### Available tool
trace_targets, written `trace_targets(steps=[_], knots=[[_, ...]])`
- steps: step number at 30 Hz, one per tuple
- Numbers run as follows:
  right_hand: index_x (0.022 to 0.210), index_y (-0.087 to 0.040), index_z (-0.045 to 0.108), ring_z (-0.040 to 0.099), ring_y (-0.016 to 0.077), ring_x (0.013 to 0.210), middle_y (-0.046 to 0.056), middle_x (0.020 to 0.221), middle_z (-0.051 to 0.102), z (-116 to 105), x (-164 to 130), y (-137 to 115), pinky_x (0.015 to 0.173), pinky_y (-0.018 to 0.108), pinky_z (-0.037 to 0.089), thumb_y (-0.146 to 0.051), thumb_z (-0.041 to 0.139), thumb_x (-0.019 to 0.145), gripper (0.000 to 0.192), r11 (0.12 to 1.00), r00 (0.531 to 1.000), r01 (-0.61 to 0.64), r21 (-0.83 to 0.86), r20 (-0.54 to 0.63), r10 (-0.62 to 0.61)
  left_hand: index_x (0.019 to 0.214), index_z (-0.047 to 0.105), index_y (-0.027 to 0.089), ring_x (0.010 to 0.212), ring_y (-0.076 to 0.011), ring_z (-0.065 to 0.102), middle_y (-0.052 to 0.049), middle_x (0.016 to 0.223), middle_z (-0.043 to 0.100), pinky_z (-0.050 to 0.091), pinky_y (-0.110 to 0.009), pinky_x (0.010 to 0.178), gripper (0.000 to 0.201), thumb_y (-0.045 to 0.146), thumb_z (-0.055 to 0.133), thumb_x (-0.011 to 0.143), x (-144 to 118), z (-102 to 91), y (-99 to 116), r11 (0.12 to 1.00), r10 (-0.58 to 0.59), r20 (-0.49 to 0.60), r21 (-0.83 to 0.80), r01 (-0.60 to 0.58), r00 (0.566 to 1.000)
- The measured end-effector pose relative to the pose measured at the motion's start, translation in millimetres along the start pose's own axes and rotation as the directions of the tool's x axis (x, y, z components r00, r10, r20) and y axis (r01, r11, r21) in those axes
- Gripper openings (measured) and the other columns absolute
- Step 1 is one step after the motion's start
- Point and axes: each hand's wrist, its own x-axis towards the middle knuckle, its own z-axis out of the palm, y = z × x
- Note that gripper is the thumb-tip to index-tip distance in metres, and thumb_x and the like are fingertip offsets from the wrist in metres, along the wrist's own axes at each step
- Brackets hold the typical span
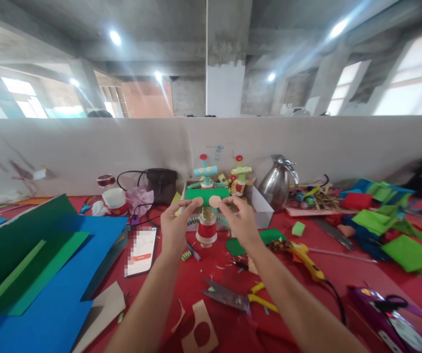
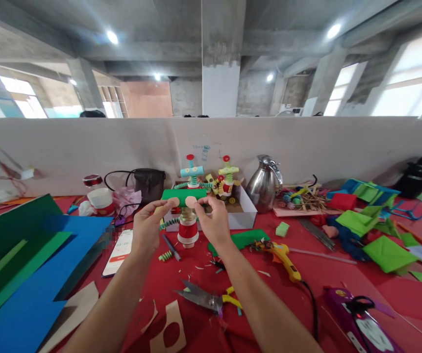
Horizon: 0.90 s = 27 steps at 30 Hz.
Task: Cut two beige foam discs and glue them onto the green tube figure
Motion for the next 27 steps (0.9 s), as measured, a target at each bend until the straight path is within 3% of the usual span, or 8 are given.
trace_targets(steps=[6, 14, 27], knots=[[0.082, -0.021, 0.068, 0.062, 0.0252, 0.090, 0.006, 0.088, 0.071, 3.9, -1.0, 0.9, 0.080, 0.037, 0.047, -0.038, 0.062, 0.082, 0.018, 0.999, 0.998, 0.007, -0.042, -0.064, -0.010, 0.082, 0.075, 0.017, 0.073, -0.0175, 0.069, -0.004, 0.082, 0.075, 0.054, -0.031, 0.073, 0.025, 0.033, 0.084, 0.066, 4.7, 2.8, -7.8, 0.999, 0.043, -0.029, 0.025, -0.042, 0.999], [0.080, -0.021, 0.067, 0.059, 0.0254, 0.091, 0.006, 0.087, 0.071, 8.4, -1.8, 1.4, 0.080, 0.037, 0.046, -0.044, 0.062, 0.081, 0.023, 0.998, 0.987, 0.025, -0.056, -0.156, -0.033, 0.115, 0.070, 0.022, 0.083, -0.0158, 0.065, -0.003, 0.091, 0.069, 0.054, -0.029, 0.076, 0.044, 0.033, 0.078, 0.073, 8.3, 0.6, -21.8, 0.956, 0.234, -0.064, 0.194, -0.218, 0.970], [0.081, -0.022, 0.062, 0.060, 0.0218, 0.079, 0.003, 0.082, 0.067, 12.4, 0.2, 5.8, 0.077, 0.035, 0.047, -0.040, 0.064, 0.078, 0.019, 0.999, 0.979, -0.005, -0.049, -0.203, -0.005, 0.109, 0.072, 0.022, 0.089, -0.0188, 0.066, -0.006, 0.095, 0.072, 0.054, -0.033, 0.081, 0.037, 0.032, 0.076, 0.074, 10.8, 0.7, -25.0, 0.943, 0.259, -0.047, 0.229, -0.243, 0.965]])
